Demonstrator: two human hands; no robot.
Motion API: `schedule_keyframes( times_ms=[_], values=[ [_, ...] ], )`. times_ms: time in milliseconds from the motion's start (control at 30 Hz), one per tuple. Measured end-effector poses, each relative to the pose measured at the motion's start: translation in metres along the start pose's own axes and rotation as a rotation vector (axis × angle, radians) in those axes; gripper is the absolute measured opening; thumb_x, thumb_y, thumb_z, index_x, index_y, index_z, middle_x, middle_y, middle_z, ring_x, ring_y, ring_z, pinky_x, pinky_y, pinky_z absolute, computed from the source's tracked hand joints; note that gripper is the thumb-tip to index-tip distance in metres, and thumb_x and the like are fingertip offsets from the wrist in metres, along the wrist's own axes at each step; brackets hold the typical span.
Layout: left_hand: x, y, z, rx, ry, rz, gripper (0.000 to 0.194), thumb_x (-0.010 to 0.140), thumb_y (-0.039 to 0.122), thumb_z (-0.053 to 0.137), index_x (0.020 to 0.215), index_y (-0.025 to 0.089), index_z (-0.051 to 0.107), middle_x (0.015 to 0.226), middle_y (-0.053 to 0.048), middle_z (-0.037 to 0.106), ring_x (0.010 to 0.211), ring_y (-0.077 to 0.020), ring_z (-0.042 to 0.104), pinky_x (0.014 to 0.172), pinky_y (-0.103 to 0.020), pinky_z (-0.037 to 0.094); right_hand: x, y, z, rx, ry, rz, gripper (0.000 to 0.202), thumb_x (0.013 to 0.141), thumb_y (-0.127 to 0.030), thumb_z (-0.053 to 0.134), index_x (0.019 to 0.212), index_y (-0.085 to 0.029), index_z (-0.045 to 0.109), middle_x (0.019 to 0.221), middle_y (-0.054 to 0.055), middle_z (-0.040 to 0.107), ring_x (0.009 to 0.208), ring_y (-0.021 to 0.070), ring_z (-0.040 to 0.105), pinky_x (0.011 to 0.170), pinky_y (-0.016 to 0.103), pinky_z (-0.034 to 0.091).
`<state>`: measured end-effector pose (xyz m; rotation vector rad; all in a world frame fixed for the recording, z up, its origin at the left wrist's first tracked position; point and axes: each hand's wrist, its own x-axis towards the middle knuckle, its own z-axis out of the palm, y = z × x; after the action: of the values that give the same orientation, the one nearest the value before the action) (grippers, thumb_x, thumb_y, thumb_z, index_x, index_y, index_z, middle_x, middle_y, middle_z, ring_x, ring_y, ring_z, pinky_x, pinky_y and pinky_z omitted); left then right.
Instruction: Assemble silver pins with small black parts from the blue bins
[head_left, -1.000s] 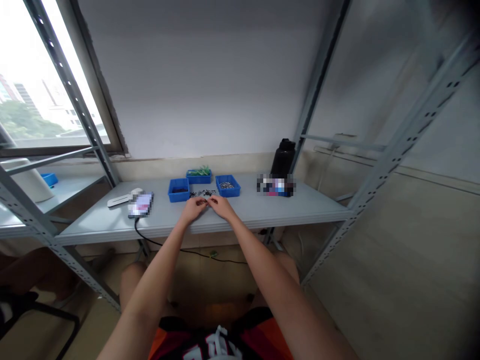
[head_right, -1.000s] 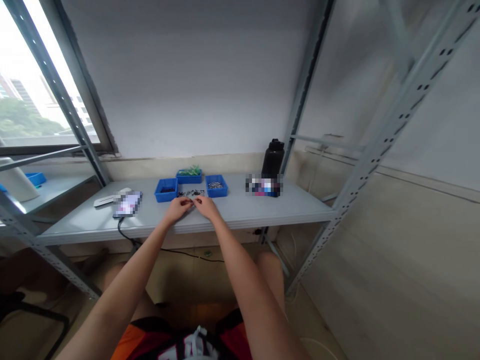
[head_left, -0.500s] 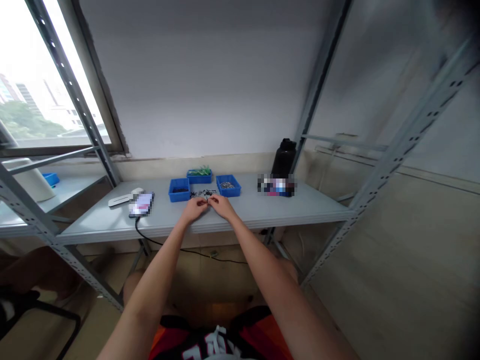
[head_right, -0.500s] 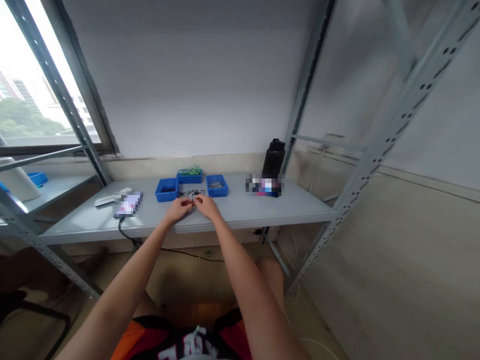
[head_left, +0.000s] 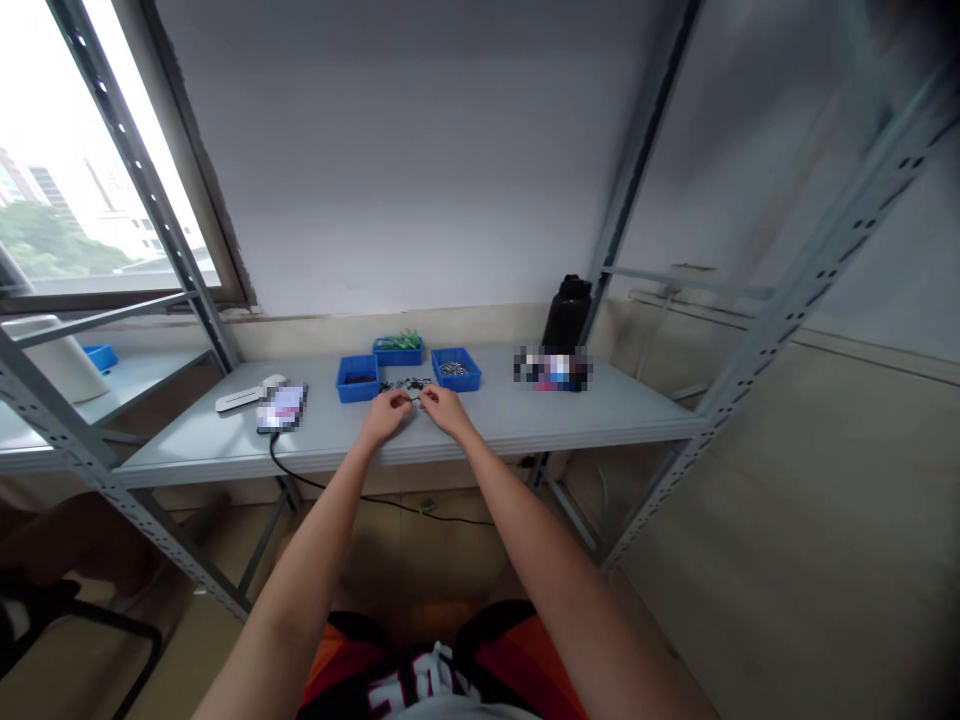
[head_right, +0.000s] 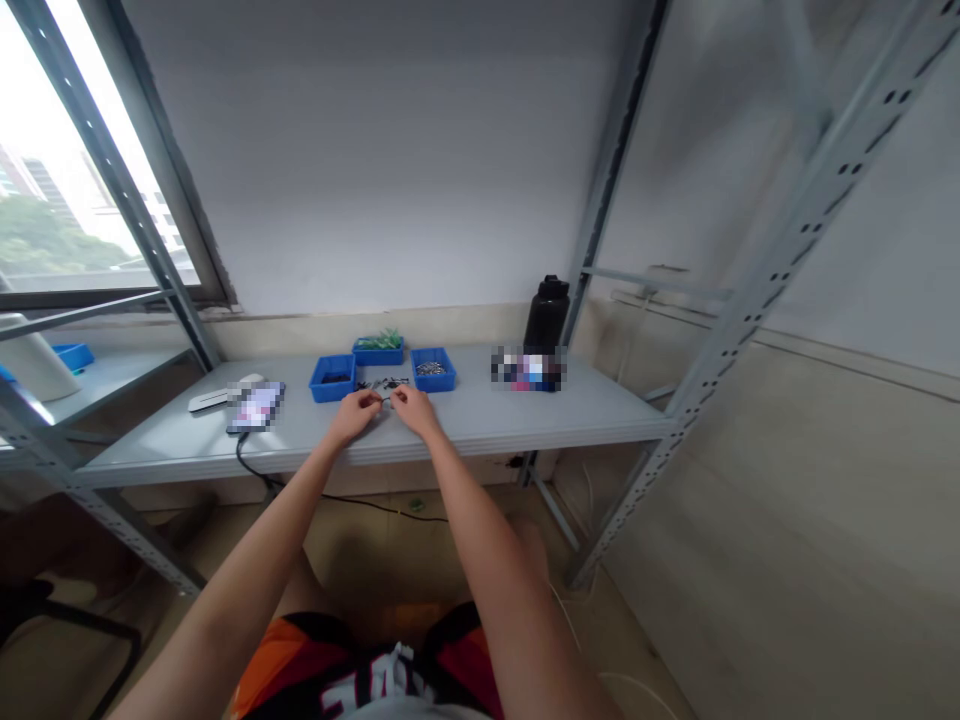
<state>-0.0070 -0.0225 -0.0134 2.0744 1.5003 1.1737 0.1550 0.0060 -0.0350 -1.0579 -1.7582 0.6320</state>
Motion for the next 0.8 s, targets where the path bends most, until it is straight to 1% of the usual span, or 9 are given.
schedule_keyframes(
  times_ms=[100,233,567,700,800],
  values=[
    [0.001,-0.0016,-0.0004,0.01,0.032,-0.023,0.026,0.076,0.025,0.053,0.088,0.012,0.072,0.071,-0.005,0.068,0.069,-0.0184,0.06,0.069,-0.028,0.045,0.0001,-0.0003,0.0,0.006,-0.018,0.003,0.015,0.085,-0.027,0.053,0.078,-0.02,0.064,0.073,0.001,0.069,0.072,0.0162,0.063,0.068,0.024,0.044],
    [0.0016,-0.0022,-0.001,-0.012,0.044,-0.041,0.029,0.076,0.026,0.052,0.092,0.012,0.072,0.075,-0.006,0.069,0.07,-0.0185,0.06,0.071,-0.028,0.045,-0.0006,-0.0038,-0.0011,0.001,-0.042,0.027,0.014,0.086,-0.028,0.054,0.079,-0.02,0.064,0.073,0.002,0.07,0.072,0.0165,0.064,0.068,0.025,0.043],
    [0.001,-0.0019,-0.0009,-0.019,0.044,-0.011,0.029,0.079,0.029,0.054,0.091,0.011,0.073,0.073,-0.006,0.069,0.07,-0.018,0.061,0.069,-0.027,0.044,-0.0013,-0.0063,-0.0032,-0.002,-0.043,0.061,0.02,0.088,-0.032,0.05,0.083,-0.02,0.065,0.071,0.001,0.068,0.069,0.0157,0.062,0.069,0.025,0.043],
    [0.0023,-0.0041,-0.0006,-0.018,0.046,-0.026,0.029,0.08,0.03,0.053,0.092,0.012,0.072,0.075,-0.006,0.07,0.071,-0.0186,0.062,0.069,-0.027,0.045,-0.0009,-0.0042,-0.0016,-0.02,-0.026,0.025,0.017,0.086,-0.03,0.054,0.082,-0.02,0.067,0.074,0.002,0.07,0.073,0.0164,0.063,0.071,0.025,0.045],
    [0.0035,-0.0068,0.0005,-0.007,0.067,-0.039,0.029,0.081,0.03,0.053,0.093,0.012,0.072,0.074,-0.007,0.07,0.071,-0.0189,0.062,0.07,-0.027,0.045,-0.0009,-0.0041,-0.0011,-0.044,-0.046,0.006,0.014,0.084,-0.025,0.056,0.085,-0.02,0.069,0.076,0.003,0.07,0.074,0.0165,0.064,0.072,0.026,0.045]
  ],
)
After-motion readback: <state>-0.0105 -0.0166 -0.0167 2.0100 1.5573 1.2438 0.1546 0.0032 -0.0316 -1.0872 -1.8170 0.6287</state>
